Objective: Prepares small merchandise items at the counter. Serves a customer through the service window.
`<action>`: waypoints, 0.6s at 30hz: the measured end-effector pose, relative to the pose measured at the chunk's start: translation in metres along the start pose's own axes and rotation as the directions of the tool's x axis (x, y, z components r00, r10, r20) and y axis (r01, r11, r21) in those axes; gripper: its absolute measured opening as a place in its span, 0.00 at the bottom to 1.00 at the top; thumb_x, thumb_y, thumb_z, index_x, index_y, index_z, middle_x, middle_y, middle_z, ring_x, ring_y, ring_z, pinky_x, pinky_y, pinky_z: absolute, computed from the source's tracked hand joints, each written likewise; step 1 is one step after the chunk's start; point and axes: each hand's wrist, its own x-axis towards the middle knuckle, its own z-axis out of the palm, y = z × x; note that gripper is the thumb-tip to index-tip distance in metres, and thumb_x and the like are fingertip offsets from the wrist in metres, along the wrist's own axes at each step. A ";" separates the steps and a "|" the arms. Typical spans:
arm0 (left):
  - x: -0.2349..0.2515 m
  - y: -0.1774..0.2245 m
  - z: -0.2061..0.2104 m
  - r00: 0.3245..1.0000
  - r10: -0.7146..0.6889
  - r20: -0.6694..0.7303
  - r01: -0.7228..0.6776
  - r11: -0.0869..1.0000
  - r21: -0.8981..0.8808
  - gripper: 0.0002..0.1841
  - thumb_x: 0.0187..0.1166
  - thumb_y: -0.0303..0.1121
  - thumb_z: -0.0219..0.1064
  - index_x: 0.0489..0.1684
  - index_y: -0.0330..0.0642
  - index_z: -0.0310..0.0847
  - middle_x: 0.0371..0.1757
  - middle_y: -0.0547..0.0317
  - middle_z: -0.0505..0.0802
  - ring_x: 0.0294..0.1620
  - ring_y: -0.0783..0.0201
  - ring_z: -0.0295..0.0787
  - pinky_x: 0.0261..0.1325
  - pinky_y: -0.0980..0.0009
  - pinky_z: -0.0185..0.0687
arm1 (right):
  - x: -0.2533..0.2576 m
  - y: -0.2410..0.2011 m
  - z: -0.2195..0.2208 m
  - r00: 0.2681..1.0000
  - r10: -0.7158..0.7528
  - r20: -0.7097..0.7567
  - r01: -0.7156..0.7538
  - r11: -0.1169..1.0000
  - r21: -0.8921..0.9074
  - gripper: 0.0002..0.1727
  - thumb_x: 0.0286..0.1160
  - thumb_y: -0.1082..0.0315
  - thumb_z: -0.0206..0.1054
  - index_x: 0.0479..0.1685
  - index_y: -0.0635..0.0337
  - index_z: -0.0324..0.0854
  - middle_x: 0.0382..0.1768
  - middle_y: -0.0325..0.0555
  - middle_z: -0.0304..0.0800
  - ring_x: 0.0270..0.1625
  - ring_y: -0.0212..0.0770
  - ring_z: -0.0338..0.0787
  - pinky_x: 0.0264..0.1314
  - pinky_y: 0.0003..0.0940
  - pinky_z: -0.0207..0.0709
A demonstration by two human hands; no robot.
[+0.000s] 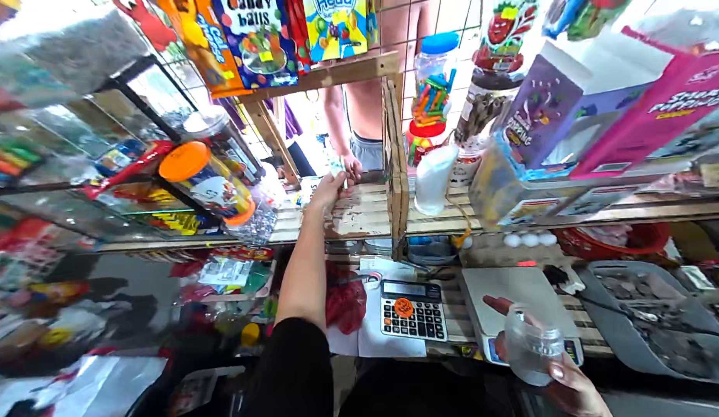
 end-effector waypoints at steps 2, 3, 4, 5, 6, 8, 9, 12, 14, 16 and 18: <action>0.030 -0.010 0.007 0.999 -0.040 0.028 0.041 0.999 -0.025 0.19 0.96 0.38 0.45 0.73 0.33 0.68 0.44 0.55 0.87 0.36 0.69 0.87 0.45 0.70 0.87 | -0.002 0.001 0.012 0.998 -0.039 -0.048 0.040 0.999 0.008 0.41 0.66 0.44 0.77 0.84 0.41 0.70 0.81 0.37 0.76 0.58 0.34 0.92 0.57 0.29 0.87; 0.041 -0.016 0.010 0.997 -0.062 0.038 0.063 0.997 -0.037 0.20 0.96 0.38 0.46 0.75 0.33 0.66 0.46 0.53 0.87 0.37 0.68 0.87 0.45 0.69 0.87 | -0.005 0.007 0.014 0.995 -0.065 -0.070 0.066 0.998 0.013 0.42 0.66 0.43 0.77 0.85 0.42 0.70 0.82 0.38 0.75 0.57 0.35 0.92 0.56 0.29 0.87; 0.051 -0.021 0.013 0.995 -0.086 0.048 0.088 0.995 -0.045 0.21 0.97 0.38 0.46 0.77 0.33 0.65 0.47 0.52 0.87 0.37 0.67 0.87 0.45 0.68 0.87 | -0.009 0.014 0.016 0.990 -0.088 -0.106 0.091 0.996 0.016 0.43 0.66 0.43 0.77 0.85 0.42 0.69 0.83 0.40 0.74 0.57 0.35 0.92 0.56 0.30 0.87; 0.059 -0.026 0.016 0.993 -0.108 0.055 0.111 0.993 -0.049 0.21 0.97 0.38 0.46 0.78 0.33 0.64 0.47 0.51 0.87 0.37 0.66 0.87 0.45 0.68 0.88 | -0.014 0.020 0.019 0.983 -0.105 -0.150 0.108 0.994 0.014 0.43 0.65 0.43 0.77 0.85 0.41 0.69 0.83 0.39 0.74 0.58 0.36 0.92 0.56 0.30 0.88; 0.066 -0.029 0.017 0.990 -0.127 0.056 0.129 0.991 -0.037 0.20 0.97 0.38 0.45 0.76 0.33 0.65 0.45 0.52 0.87 0.36 0.67 0.87 0.43 0.69 0.87 | -0.020 0.026 0.024 0.972 -0.117 -0.205 0.122 0.992 0.011 0.44 0.64 0.43 0.78 0.84 0.41 0.69 0.82 0.40 0.75 0.58 0.36 0.92 0.56 0.31 0.88; 0.076 -0.035 0.018 0.986 -0.150 0.068 0.152 0.988 -0.025 0.20 0.97 0.38 0.45 0.76 0.32 0.64 0.45 0.52 0.86 0.36 0.67 0.87 0.44 0.69 0.87 | -0.032 0.036 0.035 0.940 -0.140 -0.312 0.150 0.989 0.008 0.43 0.62 0.43 0.80 0.82 0.43 0.71 0.81 0.42 0.76 0.55 0.38 0.93 0.53 0.33 0.88; 0.079 -0.038 0.018 0.984 -0.157 0.078 0.160 0.987 -0.029 0.21 0.97 0.38 0.45 0.77 0.32 0.63 0.46 0.50 0.86 0.37 0.66 0.87 0.45 0.69 0.87 | -0.037 0.039 0.040 0.927 -0.149 -0.343 0.162 0.987 0.010 0.43 0.61 0.44 0.80 0.81 0.43 0.72 0.80 0.42 0.77 0.54 0.38 0.93 0.51 0.33 0.89; 0.085 -0.043 0.017 0.982 -0.170 0.080 0.174 0.984 -0.046 0.21 0.96 0.38 0.46 0.78 0.31 0.63 0.48 0.49 0.86 0.37 0.66 0.87 0.45 0.69 0.87 | -0.052 0.043 0.055 0.924 -0.154 -0.351 0.175 0.984 0.031 0.41 0.64 0.49 0.80 0.83 0.41 0.72 0.81 0.38 0.77 0.58 0.37 0.92 0.55 0.32 0.89; 0.089 -0.050 0.016 0.981 -0.184 0.068 0.189 0.978 -0.084 0.21 0.96 0.38 0.47 0.77 0.31 0.65 0.48 0.50 0.86 0.37 0.67 0.87 0.45 0.70 0.87 | -0.062 0.046 0.061 0.917 -0.153 -0.368 0.188 0.980 0.059 0.41 0.65 0.51 0.80 0.83 0.41 0.72 0.81 0.39 0.77 0.60 0.38 0.92 0.56 0.32 0.88; 0.091 -0.054 0.016 0.976 -0.210 0.055 0.215 0.970 -0.113 0.20 0.96 0.37 0.47 0.76 0.32 0.65 0.48 0.50 0.85 0.37 0.68 0.86 0.44 0.72 0.86 | -0.068 0.049 0.069 0.910 -0.150 -0.386 0.185 0.981 0.054 0.41 0.64 0.50 0.80 0.83 0.39 0.71 0.81 0.38 0.77 0.59 0.37 0.92 0.56 0.31 0.88; 0.093 -0.057 0.015 0.973 -0.226 0.054 0.231 0.965 -0.126 0.20 0.97 0.37 0.46 0.76 0.32 0.65 0.47 0.53 0.84 0.36 0.69 0.84 0.43 0.74 0.85 | -0.072 0.051 0.075 0.906 -0.149 -0.397 0.185 0.981 0.053 0.42 0.64 0.50 0.80 0.84 0.39 0.70 0.82 0.39 0.75 0.60 0.38 0.91 0.58 0.33 0.87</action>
